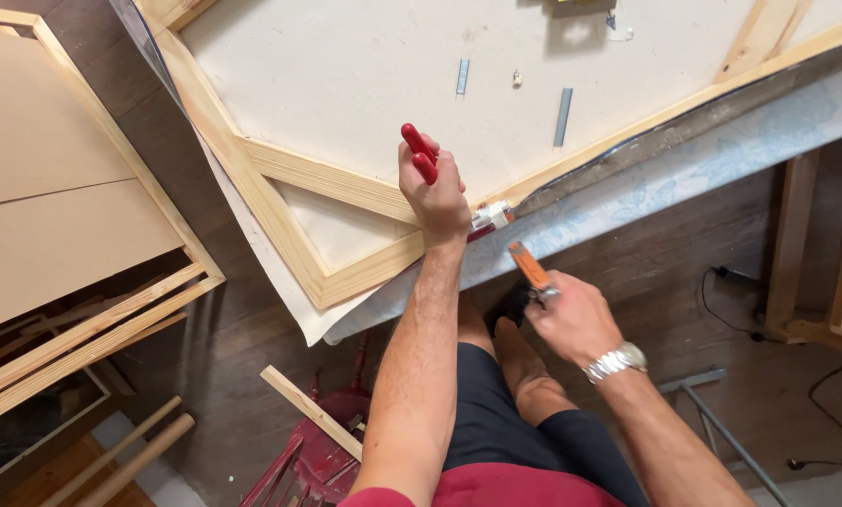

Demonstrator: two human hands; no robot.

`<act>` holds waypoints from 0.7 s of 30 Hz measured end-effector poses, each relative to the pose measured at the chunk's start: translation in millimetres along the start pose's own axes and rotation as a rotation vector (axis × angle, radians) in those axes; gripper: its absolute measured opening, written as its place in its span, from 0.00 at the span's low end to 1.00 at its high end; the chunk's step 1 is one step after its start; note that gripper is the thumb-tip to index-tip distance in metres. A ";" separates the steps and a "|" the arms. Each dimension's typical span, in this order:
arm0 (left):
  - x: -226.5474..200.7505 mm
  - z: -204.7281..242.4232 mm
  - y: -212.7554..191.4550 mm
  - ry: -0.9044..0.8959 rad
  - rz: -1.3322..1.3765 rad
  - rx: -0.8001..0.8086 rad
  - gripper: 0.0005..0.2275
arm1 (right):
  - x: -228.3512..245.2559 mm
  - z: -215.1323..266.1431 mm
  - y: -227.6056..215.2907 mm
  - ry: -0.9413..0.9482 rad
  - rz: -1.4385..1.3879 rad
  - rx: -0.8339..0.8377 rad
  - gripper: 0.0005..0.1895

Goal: Stretching and stapling canvas onto a wooden frame using canvas pliers and a staple gun

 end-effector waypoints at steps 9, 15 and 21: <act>11.6 -11.8 4.8 -0.166 -0.012 -0.033 0.03 | 55.5 -12.5 -12.4 0.113 -0.001 -0.023 0.15; 22.5 -12.3 2.8 -0.163 -0.009 -0.052 0.04 | 91.6 -3.9 -29.1 0.208 0.085 0.024 0.17; 20.8 -11.5 -11.9 -0.200 0.153 -0.079 0.09 | 98.7 -11.5 -52.8 0.243 0.262 0.137 0.25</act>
Point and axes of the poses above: each hand's wrist, its own z-axis away from the middle knuckle, its own y-axis out of the palm, x = y × z, the point moved 6 cm from there along -z, towards the middle knuckle, and after that the axes turned 1 degree about -z, right-handed, at the moved point
